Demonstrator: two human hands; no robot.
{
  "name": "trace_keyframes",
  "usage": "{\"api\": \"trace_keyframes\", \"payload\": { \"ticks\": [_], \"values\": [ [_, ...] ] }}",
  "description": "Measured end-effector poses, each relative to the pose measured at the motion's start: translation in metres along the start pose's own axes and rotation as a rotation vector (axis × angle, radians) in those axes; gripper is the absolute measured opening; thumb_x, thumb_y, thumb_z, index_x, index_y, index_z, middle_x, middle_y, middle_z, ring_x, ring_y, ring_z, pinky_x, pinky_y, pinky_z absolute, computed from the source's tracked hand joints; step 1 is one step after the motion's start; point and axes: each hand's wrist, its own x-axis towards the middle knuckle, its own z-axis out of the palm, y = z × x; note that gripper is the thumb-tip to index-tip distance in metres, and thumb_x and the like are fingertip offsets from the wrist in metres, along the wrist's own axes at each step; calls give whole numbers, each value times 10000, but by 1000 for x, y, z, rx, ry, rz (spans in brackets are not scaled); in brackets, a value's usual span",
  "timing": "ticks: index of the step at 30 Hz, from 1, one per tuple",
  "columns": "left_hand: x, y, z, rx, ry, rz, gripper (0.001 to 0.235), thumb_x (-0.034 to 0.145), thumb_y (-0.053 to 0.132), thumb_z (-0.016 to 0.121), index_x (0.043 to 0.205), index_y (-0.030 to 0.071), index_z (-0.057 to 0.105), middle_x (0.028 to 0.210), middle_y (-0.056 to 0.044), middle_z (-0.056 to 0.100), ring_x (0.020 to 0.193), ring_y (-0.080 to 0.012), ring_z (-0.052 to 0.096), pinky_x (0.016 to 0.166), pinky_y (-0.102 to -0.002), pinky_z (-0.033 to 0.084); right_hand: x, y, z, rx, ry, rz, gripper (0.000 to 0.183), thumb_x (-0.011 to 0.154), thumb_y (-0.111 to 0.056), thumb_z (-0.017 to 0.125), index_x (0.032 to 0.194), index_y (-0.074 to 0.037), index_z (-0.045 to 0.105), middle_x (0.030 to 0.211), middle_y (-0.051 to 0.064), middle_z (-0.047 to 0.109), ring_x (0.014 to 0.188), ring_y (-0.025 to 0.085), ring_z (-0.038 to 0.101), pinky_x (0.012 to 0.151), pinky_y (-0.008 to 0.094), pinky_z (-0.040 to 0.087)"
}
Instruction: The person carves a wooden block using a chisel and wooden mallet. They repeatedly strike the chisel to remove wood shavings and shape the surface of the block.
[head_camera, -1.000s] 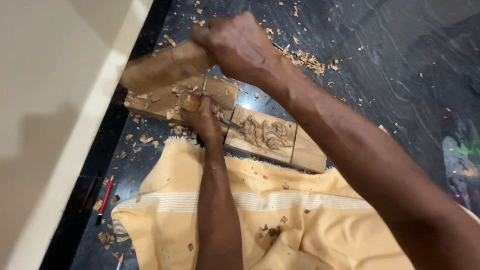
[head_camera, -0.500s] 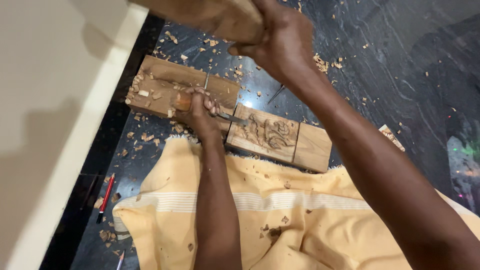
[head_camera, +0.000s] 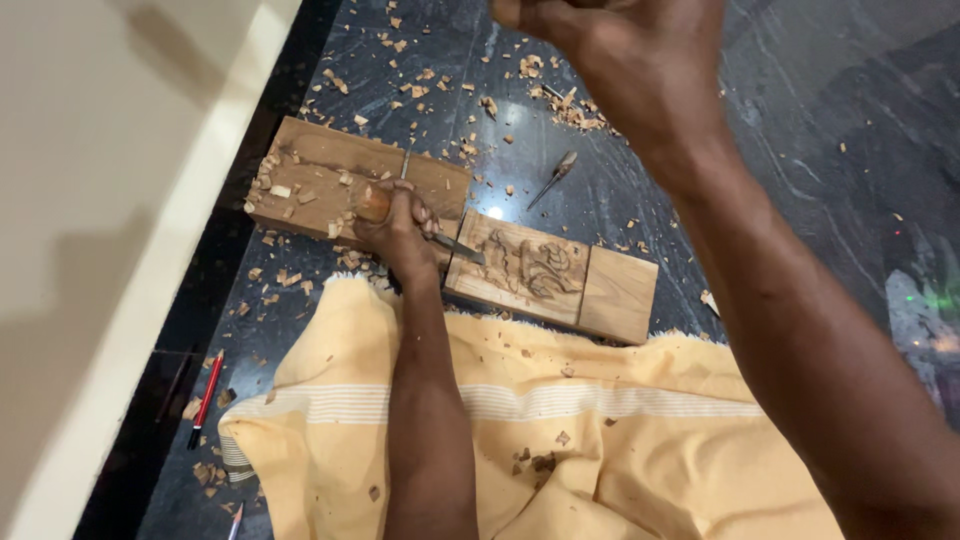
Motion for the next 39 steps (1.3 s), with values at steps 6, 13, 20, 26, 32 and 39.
{"api": "trace_keyframes", "payload": {
  "ticks": [6,13,20,26,32,39],
  "values": [
    [1,-11,6,94,101,-130,254,886,-44,667,1024,79,493,637,-64,567,437,-123,493,361,-285,382,12,33,43,-269,-97,-184,221,880,-200,843,1043,-69,771,933,61,785,852,147,780,728,307,653],
    [-5,-17,6,135,51,-99,210,877,-88,658,1005,35,547,634,-53,565,444,-124,492,393,-294,408,10,61,76,-842,-391,-499,211,893,-88,793,1081,-46,709,823,130,697,668,266,679,528,434,534],
    [-4,-17,-1,63,24,-72,201,907,-61,663,1000,55,527,644,-39,544,467,-115,470,416,-283,394,24,62,92,-928,-569,-555,309,745,-75,807,1039,-93,714,812,135,695,735,305,697,621,480,542],
    [-3,-11,-5,59,70,-140,179,922,-13,663,986,62,513,629,-41,525,446,-109,445,387,-272,356,24,75,113,-667,-194,-532,390,728,-135,808,1105,-72,727,837,138,715,769,317,692,640,469,531],
    [-3,-8,1,32,102,-157,252,889,-34,676,1001,84,484,620,-46,532,454,-117,472,404,-275,381,24,93,120,-873,-509,-574,191,935,-42,789,1104,-72,706,862,157,699,673,261,684,567,406,552],
    [-3,-16,-3,67,137,-166,286,905,-24,702,973,86,447,601,-62,545,444,-130,481,395,-289,388,17,84,115,-821,-366,-537,388,819,-159,831,1167,-67,686,774,146,705,626,269,676,540,397,536]
  ]
}}
